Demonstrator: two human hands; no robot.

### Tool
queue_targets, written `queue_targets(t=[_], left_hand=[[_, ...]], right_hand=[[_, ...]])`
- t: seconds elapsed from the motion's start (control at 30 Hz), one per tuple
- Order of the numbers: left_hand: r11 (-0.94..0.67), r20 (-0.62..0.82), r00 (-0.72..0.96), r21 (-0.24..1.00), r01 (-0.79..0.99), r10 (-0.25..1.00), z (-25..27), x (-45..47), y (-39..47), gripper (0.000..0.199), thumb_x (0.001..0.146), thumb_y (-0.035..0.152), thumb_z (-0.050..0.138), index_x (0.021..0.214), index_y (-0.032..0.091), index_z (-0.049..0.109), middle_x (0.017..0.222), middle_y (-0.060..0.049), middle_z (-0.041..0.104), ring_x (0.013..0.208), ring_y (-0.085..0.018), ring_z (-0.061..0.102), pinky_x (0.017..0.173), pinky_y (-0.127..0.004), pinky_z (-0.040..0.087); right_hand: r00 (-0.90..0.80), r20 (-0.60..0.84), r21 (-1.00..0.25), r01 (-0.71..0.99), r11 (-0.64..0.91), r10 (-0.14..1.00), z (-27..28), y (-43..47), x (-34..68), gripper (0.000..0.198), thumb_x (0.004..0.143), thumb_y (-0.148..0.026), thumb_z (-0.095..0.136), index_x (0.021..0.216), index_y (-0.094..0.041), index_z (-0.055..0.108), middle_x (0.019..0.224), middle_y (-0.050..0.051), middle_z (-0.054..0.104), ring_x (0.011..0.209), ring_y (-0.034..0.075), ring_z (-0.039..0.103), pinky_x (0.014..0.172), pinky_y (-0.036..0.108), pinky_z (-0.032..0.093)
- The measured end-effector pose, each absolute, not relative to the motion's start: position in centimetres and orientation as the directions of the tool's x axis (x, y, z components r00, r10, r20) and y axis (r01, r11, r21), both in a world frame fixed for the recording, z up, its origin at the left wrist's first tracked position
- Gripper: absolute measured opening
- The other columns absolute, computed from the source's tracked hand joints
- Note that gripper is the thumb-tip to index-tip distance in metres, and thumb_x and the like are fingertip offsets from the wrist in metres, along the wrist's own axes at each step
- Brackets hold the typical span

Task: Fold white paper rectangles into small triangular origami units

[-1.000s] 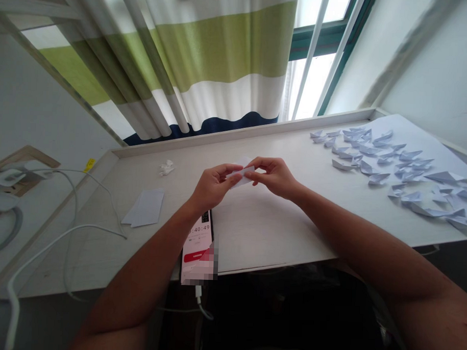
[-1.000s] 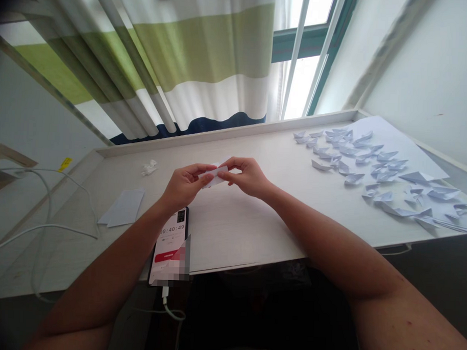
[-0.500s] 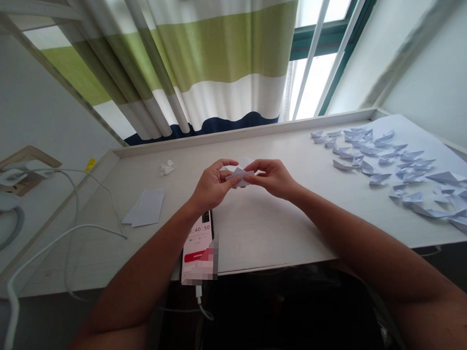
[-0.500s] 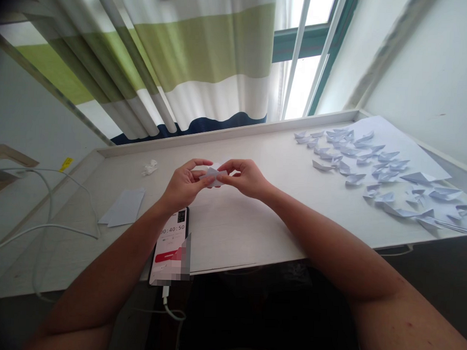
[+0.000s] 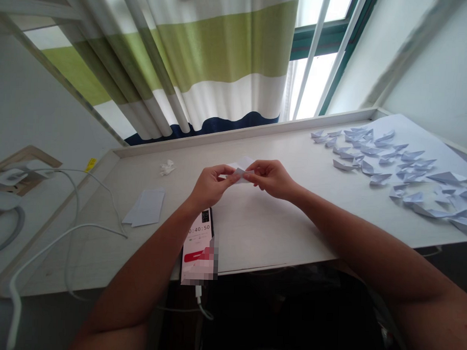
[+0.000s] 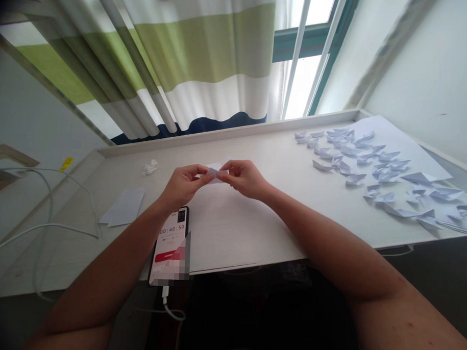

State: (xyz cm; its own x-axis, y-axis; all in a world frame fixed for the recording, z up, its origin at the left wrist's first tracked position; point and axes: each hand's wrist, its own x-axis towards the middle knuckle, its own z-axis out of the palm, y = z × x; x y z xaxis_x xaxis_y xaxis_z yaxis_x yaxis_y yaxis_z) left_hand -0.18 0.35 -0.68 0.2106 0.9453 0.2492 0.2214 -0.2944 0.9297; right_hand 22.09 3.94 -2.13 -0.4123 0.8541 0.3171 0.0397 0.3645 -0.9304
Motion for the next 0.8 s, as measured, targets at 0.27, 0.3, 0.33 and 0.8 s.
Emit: queue_targets(t=[0.27,0.3,0.33,0.8], left_hand=[[-0.379,0.382,0.065,0.853,0.360,0.922,-0.3,-0.5,0.3,0.034,0.086,0.054,0.090,0.101,0.023,0.090,0.072,-0.001,0.070,0.064,-0.014,0.059,0.060,-0.027,0.047],[-0.365,0.370,0.060,0.853,0.374,0.927,-0.1,-0.5,0.1,0.033,0.088,0.053,0.088,0.104,0.024,0.090,0.062,0.002,0.063,0.056,-0.012,0.051,0.055,-0.026,0.041],[-0.354,0.361,0.058,0.854,0.382,0.931,0.2,-0.5,-0.1,0.033,0.090,0.051,0.087,0.108,0.024,0.090,0.056,0.004,0.058,0.051,-0.010,0.045,0.052,-0.026,0.037],[-0.499,0.492,0.087,0.859,0.116,0.867,-0.8,0.2,0.3,0.023,0.086,0.043,0.093,0.095,0.022,0.089,0.113,-0.011,0.086,0.099,-0.024,0.082,0.086,-0.040,0.070]], right_hand=[[-0.439,0.297,-0.955,-0.125,0.269,0.848,-1.7,3.8,22.2,0.053,0.083,-0.065,0.091,0.100,-0.016,0.081,0.072,0.004,0.078,0.049,0.014,0.066,0.046,0.030,0.059],[-0.434,0.315,-0.949,-0.165,0.270,0.844,-1.7,3.9,22.1,0.052,0.081,-0.064,0.092,0.098,-0.016,0.081,0.080,0.007,0.081,0.059,0.017,0.073,0.049,0.031,0.063],[-0.425,0.332,-0.942,-0.195,0.273,0.842,-1.8,3.9,22.0,0.051,0.080,-0.063,0.094,0.097,-0.017,0.080,0.086,0.008,0.083,0.069,0.020,0.077,0.055,0.033,0.067],[-0.323,0.404,-0.913,-0.199,0.356,0.855,-1.5,3.4,21.7,0.042,0.079,-0.058,0.096,0.092,-0.020,0.085,0.093,0.008,0.086,0.086,0.024,0.084,0.064,0.033,0.071]])
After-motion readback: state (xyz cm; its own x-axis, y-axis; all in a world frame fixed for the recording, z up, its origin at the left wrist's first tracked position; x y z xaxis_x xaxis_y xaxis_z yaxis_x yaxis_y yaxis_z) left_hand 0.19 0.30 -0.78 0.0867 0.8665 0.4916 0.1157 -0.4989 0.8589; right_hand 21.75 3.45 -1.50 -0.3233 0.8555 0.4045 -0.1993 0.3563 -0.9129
